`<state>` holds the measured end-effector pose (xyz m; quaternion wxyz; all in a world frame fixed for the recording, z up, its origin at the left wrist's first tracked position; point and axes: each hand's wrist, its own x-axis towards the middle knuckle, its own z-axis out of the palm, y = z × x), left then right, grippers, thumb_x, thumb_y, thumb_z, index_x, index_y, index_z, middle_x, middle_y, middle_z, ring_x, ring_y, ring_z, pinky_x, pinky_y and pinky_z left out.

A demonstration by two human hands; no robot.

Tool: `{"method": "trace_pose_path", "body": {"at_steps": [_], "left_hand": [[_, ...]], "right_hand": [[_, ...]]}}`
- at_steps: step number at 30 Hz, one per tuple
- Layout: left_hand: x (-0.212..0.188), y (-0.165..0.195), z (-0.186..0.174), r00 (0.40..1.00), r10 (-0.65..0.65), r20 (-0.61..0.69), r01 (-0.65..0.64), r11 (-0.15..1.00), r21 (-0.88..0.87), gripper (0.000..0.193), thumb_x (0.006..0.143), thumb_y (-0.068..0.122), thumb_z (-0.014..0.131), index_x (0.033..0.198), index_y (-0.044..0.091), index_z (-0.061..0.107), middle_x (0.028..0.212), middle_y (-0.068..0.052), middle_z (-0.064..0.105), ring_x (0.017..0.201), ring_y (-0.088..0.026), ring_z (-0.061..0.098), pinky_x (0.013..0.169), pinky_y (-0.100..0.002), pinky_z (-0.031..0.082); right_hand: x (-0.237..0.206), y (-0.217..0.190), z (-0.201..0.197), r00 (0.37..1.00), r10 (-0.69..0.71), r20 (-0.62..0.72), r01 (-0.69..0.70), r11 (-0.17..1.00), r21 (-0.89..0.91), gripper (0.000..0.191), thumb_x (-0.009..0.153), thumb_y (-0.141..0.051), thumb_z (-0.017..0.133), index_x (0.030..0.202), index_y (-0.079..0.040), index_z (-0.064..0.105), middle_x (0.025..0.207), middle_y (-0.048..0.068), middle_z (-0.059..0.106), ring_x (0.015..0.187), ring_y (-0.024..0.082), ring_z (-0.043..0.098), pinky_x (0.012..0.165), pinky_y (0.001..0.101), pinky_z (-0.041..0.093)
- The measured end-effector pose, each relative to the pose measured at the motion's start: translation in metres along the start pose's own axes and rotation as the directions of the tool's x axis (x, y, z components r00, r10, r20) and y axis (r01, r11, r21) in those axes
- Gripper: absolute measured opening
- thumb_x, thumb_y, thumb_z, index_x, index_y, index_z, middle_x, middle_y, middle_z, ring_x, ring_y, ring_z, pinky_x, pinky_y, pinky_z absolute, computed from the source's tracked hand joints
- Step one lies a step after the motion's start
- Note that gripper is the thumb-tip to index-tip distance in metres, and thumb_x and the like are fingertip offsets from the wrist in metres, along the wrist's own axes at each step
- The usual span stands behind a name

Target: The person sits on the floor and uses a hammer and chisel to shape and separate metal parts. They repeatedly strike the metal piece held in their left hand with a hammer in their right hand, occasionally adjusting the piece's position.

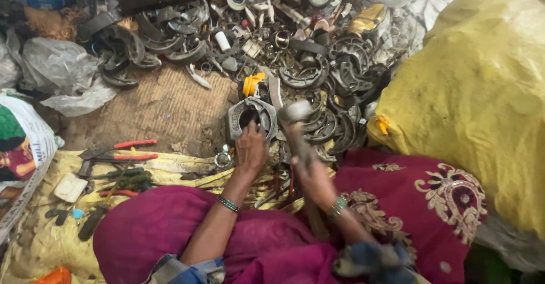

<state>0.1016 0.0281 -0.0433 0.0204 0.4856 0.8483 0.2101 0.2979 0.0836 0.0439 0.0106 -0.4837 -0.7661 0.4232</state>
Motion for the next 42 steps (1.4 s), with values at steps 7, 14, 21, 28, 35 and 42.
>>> {"method": "trace_pose_path", "body": {"at_steps": [7, 14, 21, 28, 35, 42], "left_hand": [[-0.004, 0.014, -0.034, 0.991, -0.074, 0.112, 0.074, 0.997, 0.004, 0.022, 0.083, -0.001, 0.063, 0.101, 0.003, 0.076, 0.129, -0.024, 0.060, 0.116, -0.038, 0.063, 0.097, -0.056, 0.050], [-0.010, 0.002, -0.033, 0.993, 0.003, 0.121, 0.013, 0.992, -0.127, 0.026, 0.088, -0.007, 0.057, 0.105, -0.001, 0.075, 0.125, -0.026, 0.064, 0.115, -0.039, 0.065, 0.098, -0.049, 0.053], [-0.003, 0.007, -0.025, 0.996, -0.010, 0.090, 0.025, 0.986, -0.166, 0.017, 0.092, -0.003, 0.057, 0.094, -0.006, 0.073, 0.114, -0.030, 0.063, 0.101, -0.040, 0.068, 0.086, -0.048, 0.057], [0.002, 0.003, -0.053, 0.984, -0.141, 0.112, 0.169, 0.938, -0.301, 0.015, 0.096, 0.003, 0.054, 0.101, -0.005, 0.065, 0.096, -0.028, 0.065, 0.086, -0.041, 0.069, 0.073, -0.051, 0.056], [-0.001, 0.004, -0.038, 0.986, -0.165, -0.015, 0.136, 0.862, -0.489, 0.019, 0.097, 0.003, 0.059, 0.108, -0.011, 0.062, 0.092, -0.030, 0.065, 0.085, -0.045, 0.066, 0.075, -0.053, 0.054], [0.003, 0.002, -0.032, 1.000, 0.011, -0.015, -0.014, 0.980, -0.201, 0.022, 0.081, -0.007, 0.060, 0.095, -0.003, 0.076, 0.109, -0.031, 0.065, 0.088, -0.041, 0.068, 0.077, -0.049, 0.056]], "right_hand": [[0.006, 0.046, 0.003, 0.995, -0.094, -0.029, 0.097, 0.898, 0.430, 0.046, 0.105, -0.033, 0.058, 0.136, 0.001, 0.055, 0.082, 0.007, 0.064, 0.062, 0.012, 0.057, 0.049, 0.0283, 0.050], [-0.055, -0.051, -0.079, 0.889, -0.376, -0.261, 0.458, 0.714, 0.530, 0.030, 0.107, -0.021, 0.053, 0.126, 0.001, 0.049, 0.080, 0.006, 0.064, 0.058, 0.012, 0.062, 0.045, 0.0275, 0.055], [-0.019, -0.014, -0.019, 0.985, -0.126, -0.116, 0.148, 0.968, 0.203, 0.037, 0.104, -0.025, 0.053, 0.133, -0.003, 0.046, 0.080, 0.006, 0.067, 0.060, 0.016, 0.062, 0.049, 0.0318, 0.053], [-0.027, -0.008, -0.002, 0.979, -0.103, 0.176, 0.094, 0.994, 0.055, 0.044, 0.104, -0.032, 0.058, 0.133, 0.001, 0.057, 0.076, 0.015, 0.066, 0.066, 0.020, 0.059, 0.057, 0.0351, 0.049], [-0.081, -0.083, -0.067, 0.881, -0.428, -0.200, 0.469, 0.846, 0.255, 0.045, 0.098, -0.019, 0.056, 0.138, -0.001, 0.046, 0.085, 0.010, 0.073, 0.063, 0.016, 0.071, 0.054, 0.0334, 0.058], [-0.016, -0.018, -0.004, 0.987, -0.159, -0.036, 0.162, 0.982, 0.093, 0.046, 0.100, -0.027, 0.058, 0.138, -0.005, 0.046, 0.079, 0.010, 0.068, 0.061, 0.019, 0.065, 0.051, 0.0371, 0.053]]}}
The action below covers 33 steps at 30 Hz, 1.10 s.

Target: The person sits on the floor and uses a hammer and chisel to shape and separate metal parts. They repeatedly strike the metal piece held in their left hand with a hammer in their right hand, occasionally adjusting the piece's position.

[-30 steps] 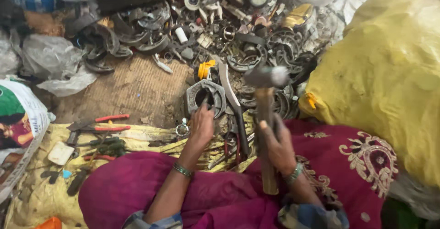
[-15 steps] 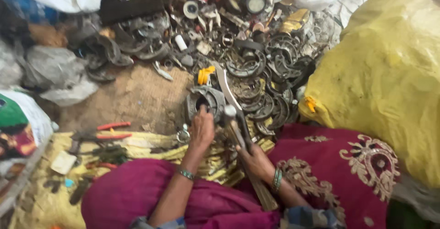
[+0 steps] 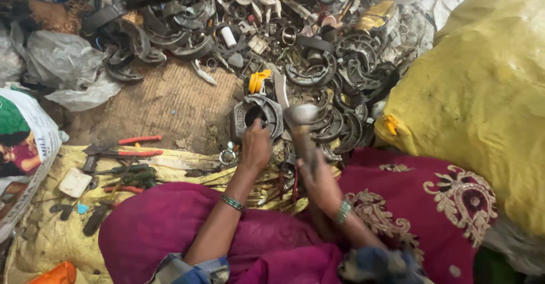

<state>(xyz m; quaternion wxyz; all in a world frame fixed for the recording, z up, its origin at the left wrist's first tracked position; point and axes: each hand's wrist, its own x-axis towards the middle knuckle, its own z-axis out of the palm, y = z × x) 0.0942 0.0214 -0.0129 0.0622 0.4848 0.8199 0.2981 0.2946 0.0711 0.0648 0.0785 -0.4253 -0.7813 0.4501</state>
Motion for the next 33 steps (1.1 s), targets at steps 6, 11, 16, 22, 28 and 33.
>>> {"method": "trace_pose_path", "body": {"at_steps": [6, 11, 16, 22, 28, 33], "left_hand": [[-0.006, -0.003, 0.008, 0.979, 0.110, -0.171, -0.103, 0.994, 0.048, 0.028, 0.085, -0.003, 0.060, 0.108, -0.007, 0.073, 0.133, -0.032, 0.062, 0.101, -0.042, 0.069, 0.088, -0.044, 0.057], [-0.008, -0.008, 0.009, 0.994, 0.082, -0.066, -0.080, 0.996, 0.036, 0.031, 0.085, -0.003, 0.059, 0.111, 0.002, 0.076, 0.131, -0.029, 0.062, 0.110, -0.043, 0.067, 0.097, -0.048, 0.054], [-0.003, -0.004, 0.002, 1.000, 0.018, 0.004, -0.018, 0.999, 0.046, 0.034, 0.082, 0.006, 0.071, 0.115, 0.003, 0.074, 0.143, -0.027, 0.055, 0.116, -0.040, 0.063, 0.102, -0.052, 0.047], [-0.001, 0.000, -0.006, 0.991, -0.089, 0.104, 0.081, 0.994, 0.079, 0.048, 0.080, 0.012, 0.079, 0.127, 0.010, 0.071, 0.138, -0.021, 0.057, 0.118, -0.034, 0.061, 0.106, -0.053, 0.043], [-0.006, -0.007, -0.013, 0.993, -0.080, 0.086, 0.074, 0.995, 0.068, 0.054, 0.082, 0.023, 0.081, 0.132, 0.013, 0.067, 0.131, -0.020, 0.060, 0.119, -0.035, 0.061, 0.102, -0.052, 0.045], [-0.009, -0.011, -0.020, 0.997, -0.081, -0.004, 0.081, 0.993, 0.083, 0.055, 0.081, 0.025, 0.083, 0.132, 0.015, 0.067, 0.134, -0.021, 0.058, 0.118, -0.036, 0.061, 0.101, -0.057, 0.041]], "right_hand": [[0.018, 0.076, 0.006, 0.958, 0.260, 0.119, -0.286, 0.862, 0.418, 0.048, 0.100, -0.039, 0.060, 0.124, 0.002, 0.053, 0.079, 0.007, 0.067, 0.057, 0.016, 0.063, 0.051, 0.0335, 0.053], [0.038, 0.053, -0.042, 0.941, 0.321, 0.112, -0.333, 0.806, 0.489, 0.039, 0.097, -0.035, 0.060, 0.112, 0.001, 0.061, 0.075, 0.006, 0.066, 0.052, 0.016, 0.061, 0.048, 0.0324, 0.052], [0.091, 0.041, -0.098, 0.937, 0.169, 0.304, -0.345, 0.341, 0.874, 0.029, 0.105, -0.027, 0.066, 0.110, 0.000, 0.058, 0.081, 0.003, 0.065, 0.057, 0.010, 0.059, 0.050, 0.0236, 0.052], [0.130, 0.083, -0.082, 0.905, 0.003, 0.424, -0.374, -0.467, 0.801, 0.026, 0.105, -0.019, 0.060, 0.119, 0.003, 0.057, 0.090, 0.008, 0.063, 0.068, 0.014, 0.065, 0.059, 0.0230, 0.058], [0.124, 0.094, -0.071, 0.887, 0.430, 0.165, -0.361, 0.426, 0.830, 0.043, 0.091, -0.041, 0.070, 0.111, -0.003, 0.065, 0.081, 0.008, 0.066, 0.058, 0.021, 0.061, 0.048, 0.0335, 0.053], [0.111, 0.079, -0.051, 0.892, 0.449, -0.057, -0.298, 0.678, 0.671, 0.038, 0.085, -0.026, 0.075, 0.110, 0.001, 0.065, 0.086, 0.012, 0.070, 0.066, 0.024, 0.066, 0.056, 0.0374, 0.056]]}}
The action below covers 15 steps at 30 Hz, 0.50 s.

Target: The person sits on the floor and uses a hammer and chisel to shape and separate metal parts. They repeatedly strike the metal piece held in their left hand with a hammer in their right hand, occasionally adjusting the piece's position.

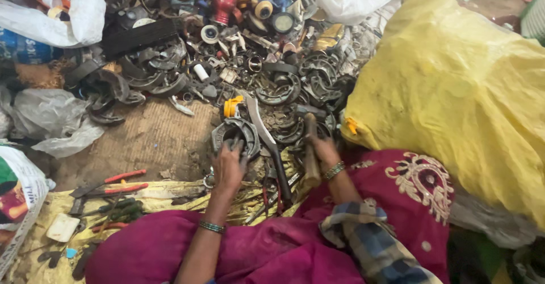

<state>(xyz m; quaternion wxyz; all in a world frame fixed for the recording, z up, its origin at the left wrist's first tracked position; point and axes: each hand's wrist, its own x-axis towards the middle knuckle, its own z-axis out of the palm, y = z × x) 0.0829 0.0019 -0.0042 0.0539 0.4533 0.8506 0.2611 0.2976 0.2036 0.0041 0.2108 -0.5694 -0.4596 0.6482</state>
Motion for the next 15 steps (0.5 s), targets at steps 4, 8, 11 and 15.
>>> {"method": "trace_pose_path", "body": {"at_steps": [4, 8, 11, 15], "left_hand": [[-0.002, -0.002, -0.012, 0.999, -0.020, -0.050, 0.019, 1.000, -0.017, 0.057, 0.080, 0.022, 0.081, 0.136, 0.017, 0.067, 0.140, -0.018, 0.057, 0.118, -0.034, 0.062, 0.101, -0.057, 0.043], [-0.011, -0.006, -0.029, 0.998, -0.038, -0.044, 0.038, 0.999, -0.002, 0.052, 0.084, 0.023, 0.081, 0.135, 0.020, 0.069, 0.135, -0.019, 0.057, 0.119, -0.036, 0.062, 0.101, -0.056, 0.046], [-0.018, -0.009, -0.037, 0.987, -0.022, -0.156, 0.031, 0.998, 0.057, 0.049, 0.078, 0.023, 0.084, 0.125, 0.015, 0.073, 0.133, -0.021, 0.058, 0.114, -0.037, 0.063, 0.097, -0.059, 0.044], [-0.020, -0.012, -0.042, 0.984, -0.104, -0.143, 0.066, 0.966, -0.249, 0.044, 0.088, 0.025, 0.079, 0.128, 0.011, 0.071, 0.130, -0.017, 0.066, 0.113, -0.032, 0.067, 0.096, -0.041, 0.053]], "right_hand": [[-0.010, 0.011, 0.022, 0.992, -0.118, 0.037, 0.123, 0.979, -0.165, 0.045, 0.081, -0.021, 0.080, 0.113, 0.006, 0.064, 0.093, 0.014, 0.071, 0.072, 0.020, 0.067, 0.060, 0.0371, 0.057], [-0.016, 0.011, 0.027, 0.961, -0.275, -0.034, 0.270, 0.956, -0.111, 0.048, 0.078, -0.017, 0.074, 0.120, 0.002, 0.060, 0.096, 0.013, 0.071, 0.073, 0.019, 0.067, 0.062, 0.0350, 0.057], [-0.017, 0.013, 0.020, 0.929, -0.369, 0.005, 0.368, 0.926, -0.088, 0.051, 0.080, -0.017, 0.071, 0.126, 0.002, 0.058, 0.096, 0.013, 0.071, 0.072, 0.019, 0.067, 0.062, 0.0342, 0.057], [-0.030, 0.017, 0.014, 0.878, -0.462, 0.124, 0.477, 0.865, -0.156, 0.054, 0.089, -0.019, 0.076, 0.132, 0.009, 0.057, 0.105, 0.018, 0.072, 0.081, 0.017, 0.068, 0.068, 0.0327, 0.058]]}}
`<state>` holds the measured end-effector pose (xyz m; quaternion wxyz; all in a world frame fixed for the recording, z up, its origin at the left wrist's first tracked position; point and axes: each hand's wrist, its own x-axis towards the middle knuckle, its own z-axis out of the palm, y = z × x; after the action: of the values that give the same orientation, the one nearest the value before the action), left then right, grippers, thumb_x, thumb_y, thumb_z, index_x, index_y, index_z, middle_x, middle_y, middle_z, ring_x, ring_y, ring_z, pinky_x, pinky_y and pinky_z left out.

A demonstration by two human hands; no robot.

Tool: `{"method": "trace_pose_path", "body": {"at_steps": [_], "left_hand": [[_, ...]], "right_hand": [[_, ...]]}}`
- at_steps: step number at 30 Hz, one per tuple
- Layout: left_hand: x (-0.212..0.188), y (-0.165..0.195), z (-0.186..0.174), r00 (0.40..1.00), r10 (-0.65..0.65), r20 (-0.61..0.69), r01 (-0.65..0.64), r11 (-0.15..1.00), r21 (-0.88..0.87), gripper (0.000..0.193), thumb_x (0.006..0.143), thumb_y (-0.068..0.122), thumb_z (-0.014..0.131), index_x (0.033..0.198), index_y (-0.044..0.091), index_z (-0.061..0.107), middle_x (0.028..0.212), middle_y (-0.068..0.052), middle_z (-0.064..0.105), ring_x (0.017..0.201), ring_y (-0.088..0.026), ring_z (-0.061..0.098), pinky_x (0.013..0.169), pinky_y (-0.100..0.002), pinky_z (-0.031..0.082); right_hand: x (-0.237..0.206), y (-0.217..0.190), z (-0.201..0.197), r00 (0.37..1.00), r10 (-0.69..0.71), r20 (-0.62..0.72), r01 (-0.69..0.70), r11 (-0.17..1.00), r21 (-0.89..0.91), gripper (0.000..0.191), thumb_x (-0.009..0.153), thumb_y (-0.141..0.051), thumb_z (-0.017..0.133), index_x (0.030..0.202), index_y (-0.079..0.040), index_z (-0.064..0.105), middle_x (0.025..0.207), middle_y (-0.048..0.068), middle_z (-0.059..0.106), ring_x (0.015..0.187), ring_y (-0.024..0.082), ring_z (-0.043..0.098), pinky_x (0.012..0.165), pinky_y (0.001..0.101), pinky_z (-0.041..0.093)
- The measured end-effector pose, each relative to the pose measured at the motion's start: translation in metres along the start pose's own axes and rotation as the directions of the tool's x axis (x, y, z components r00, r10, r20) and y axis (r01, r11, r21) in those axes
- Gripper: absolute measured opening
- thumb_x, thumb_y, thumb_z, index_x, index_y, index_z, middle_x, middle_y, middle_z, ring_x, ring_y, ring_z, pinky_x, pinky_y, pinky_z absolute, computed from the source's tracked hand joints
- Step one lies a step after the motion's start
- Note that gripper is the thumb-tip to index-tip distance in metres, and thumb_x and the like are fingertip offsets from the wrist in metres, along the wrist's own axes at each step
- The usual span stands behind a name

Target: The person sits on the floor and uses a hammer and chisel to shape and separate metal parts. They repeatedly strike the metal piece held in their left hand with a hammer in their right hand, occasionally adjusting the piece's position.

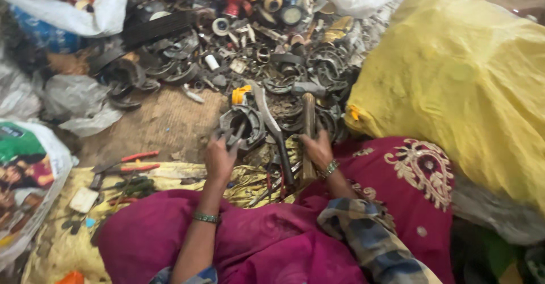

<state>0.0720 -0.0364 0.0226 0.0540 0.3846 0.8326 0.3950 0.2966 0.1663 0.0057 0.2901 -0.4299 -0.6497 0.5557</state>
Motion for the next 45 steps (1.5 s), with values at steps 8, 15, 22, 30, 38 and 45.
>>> {"method": "trace_pose_path", "body": {"at_steps": [8, 15, 22, 30, 38, 45], "left_hand": [[0.000, 0.019, 0.026, 0.872, -0.178, 0.455, 0.463, 0.000, -0.887, 0.052, 0.099, 0.035, 0.066, 0.137, -0.002, 0.062, 0.124, -0.009, 0.070, 0.111, -0.019, 0.067, 0.095, -0.034, 0.054], [0.004, -0.047, 0.010, 0.590, -0.722, 0.361, 0.361, -0.164, -0.918, 0.049, 0.090, 0.015, 0.076, 0.133, 0.002, 0.058, 0.104, -0.011, 0.064, 0.082, -0.027, 0.066, 0.070, -0.046, 0.059], [0.019, -0.089, 0.016, 0.546, -0.838, 0.007, 0.230, 0.142, -0.963, 0.051, 0.084, -0.003, 0.077, 0.130, 0.004, 0.057, 0.101, -0.007, 0.063, 0.075, -0.019, 0.053, 0.064, -0.038, 0.050], [0.015, -0.088, 0.024, 0.701, -0.679, -0.219, 0.469, 0.670, -0.575, 0.052, 0.083, 0.014, 0.087, 0.123, -0.004, 0.059, 0.116, -0.018, 0.069, 0.102, -0.029, 0.067, 0.096, -0.040, 0.049], [0.004, -0.036, -0.002, 0.794, -0.476, -0.379, 0.412, 0.879, -0.241, 0.112, 0.087, 0.019, 0.091, 0.166, 0.004, 0.013, 0.161, -0.046, 0.015, 0.153, -0.054, 0.012, 0.124, -0.060, 0.013], [0.013, -0.036, -0.005, 0.816, -0.460, -0.349, 0.414, 0.888, -0.200, 0.107, 0.090, 0.021, 0.091, 0.168, 0.012, 0.018, 0.166, -0.038, 0.015, 0.157, -0.052, 0.013, 0.124, -0.063, 0.010]], "right_hand": [[-0.076, -0.053, 0.054, 0.885, -0.147, 0.441, 0.299, 0.907, -0.297, 0.089, 0.080, -0.012, 0.075, 0.158, -0.010, 0.033, 0.109, 0.018, 0.075, 0.084, 0.026, 0.074, 0.078, 0.0396, 0.062], [-0.043, -0.094, 0.048, 0.732, -0.103, 0.673, 0.601, 0.564, -0.567, 0.053, 0.100, -0.032, 0.067, 0.146, -0.014, 0.050, 0.109, 0.016, 0.076, 0.089, 0.031, 0.074, 0.077, 0.0423, 0.060], [0.088, -0.104, -0.039, 0.716, 0.236, 0.657, 0.676, 0.000, -0.737, 0.060, 0.092, -0.019, 0.067, 0.150, -0.026, 0.053, 0.124, 0.015, 0.071, 0.113, 0.031, 0.068, 0.096, 0.0452, 0.056], [0.091, -0.036, -0.025, 0.643, 0.337, 0.688, 0.746, -0.069, -0.663, 0.087, 0.083, -0.032, 0.074, 0.157, -0.020, 0.030, 0.157, 0.013, 0.037, 0.146, 0.038, 0.034, 0.115, 0.0592, 0.036], [0.106, -0.013, -0.023, 0.490, 0.186, 0.852, 0.868, -0.191, -0.457, 0.084, 0.081, -0.041, 0.075, 0.152, -0.012, 0.041, 0.142, 0.011, 0.053, 0.138, 0.040, 0.039, 0.108, 0.0617, 0.035], [0.099, -0.068, -0.004, 0.563, 0.459, 0.688, 0.821, -0.208, -0.532, 0.067, 0.075, -0.036, 0.078, 0.135, -0.013, 0.059, 0.133, 0.007, 0.058, 0.137, 0.031, 0.041, 0.116, 0.0578, 0.033]]}}
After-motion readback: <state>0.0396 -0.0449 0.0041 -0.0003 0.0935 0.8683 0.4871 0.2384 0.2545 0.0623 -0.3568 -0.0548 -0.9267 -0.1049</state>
